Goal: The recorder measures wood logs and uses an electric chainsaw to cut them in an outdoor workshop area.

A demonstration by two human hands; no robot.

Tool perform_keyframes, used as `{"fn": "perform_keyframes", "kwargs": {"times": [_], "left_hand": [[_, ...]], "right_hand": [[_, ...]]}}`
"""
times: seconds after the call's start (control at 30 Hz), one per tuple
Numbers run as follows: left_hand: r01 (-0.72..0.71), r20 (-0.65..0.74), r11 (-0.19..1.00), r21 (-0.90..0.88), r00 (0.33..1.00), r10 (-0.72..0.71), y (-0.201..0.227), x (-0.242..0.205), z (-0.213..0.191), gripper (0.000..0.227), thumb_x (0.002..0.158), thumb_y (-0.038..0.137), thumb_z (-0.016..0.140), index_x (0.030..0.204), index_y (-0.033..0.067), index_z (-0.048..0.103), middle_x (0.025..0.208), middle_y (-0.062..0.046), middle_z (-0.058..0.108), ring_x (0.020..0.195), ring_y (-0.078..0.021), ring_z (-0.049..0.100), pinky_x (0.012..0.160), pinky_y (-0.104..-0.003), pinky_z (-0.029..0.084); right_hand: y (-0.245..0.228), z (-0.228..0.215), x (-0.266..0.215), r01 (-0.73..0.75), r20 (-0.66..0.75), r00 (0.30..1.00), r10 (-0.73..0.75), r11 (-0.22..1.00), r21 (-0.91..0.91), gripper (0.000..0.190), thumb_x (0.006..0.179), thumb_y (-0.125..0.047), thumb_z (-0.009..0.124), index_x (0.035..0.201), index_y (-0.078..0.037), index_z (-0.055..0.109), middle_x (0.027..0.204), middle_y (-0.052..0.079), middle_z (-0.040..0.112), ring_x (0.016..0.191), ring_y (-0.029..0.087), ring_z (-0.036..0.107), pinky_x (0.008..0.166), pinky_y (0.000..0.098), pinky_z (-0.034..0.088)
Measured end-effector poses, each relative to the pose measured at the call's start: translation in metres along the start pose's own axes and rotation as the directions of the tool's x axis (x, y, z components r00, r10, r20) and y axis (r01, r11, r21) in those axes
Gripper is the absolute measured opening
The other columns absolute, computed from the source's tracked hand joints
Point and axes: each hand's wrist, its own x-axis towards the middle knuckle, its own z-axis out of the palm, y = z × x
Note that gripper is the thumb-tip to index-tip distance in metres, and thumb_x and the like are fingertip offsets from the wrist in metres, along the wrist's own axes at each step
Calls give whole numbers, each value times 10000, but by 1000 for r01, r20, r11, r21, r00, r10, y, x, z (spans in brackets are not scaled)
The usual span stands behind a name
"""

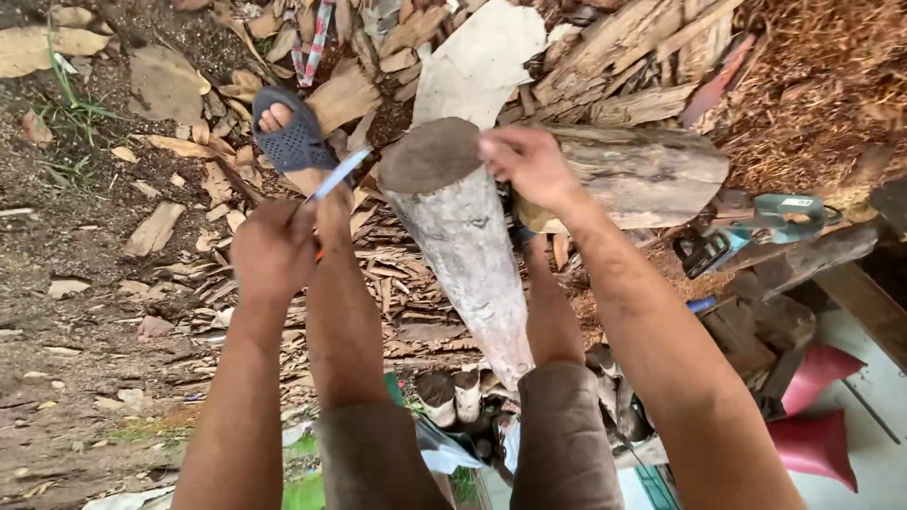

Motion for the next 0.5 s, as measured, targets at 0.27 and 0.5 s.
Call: {"fn": "perform_keyframes", "kwargs": {"times": [0.27, 0.5], "left_hand": [[245, 482, 922, -300, 873, -76, 65, 119, 14, 355, 1024, 389, 657, 981, 52, 760, 730, -207, 648, 694, -352, 625, 665, -442, 506], [116, 731, 975, -189, 680, 61, 28, 139, 62, 390, 979, 453, 653, 1002, 95, 806, 774, -153, 739, 714, -273, 677, 703, -430, 512]], "right_hand": [[-85, 32, 71, 6, 198, 980, -1, 1000, -23, 364, 1047, -243, 685, 1208, 83, 708, 950, 187, 770, 715, 173, 716, 658, 308, 636], [-54, 15, 66, -98, 302, 953, 22, 966, 241, 172, 923, -30, 668, 1094, -53, 663, 766, 87, 725, 647, 155, 739, 598, 275, 654]]}}
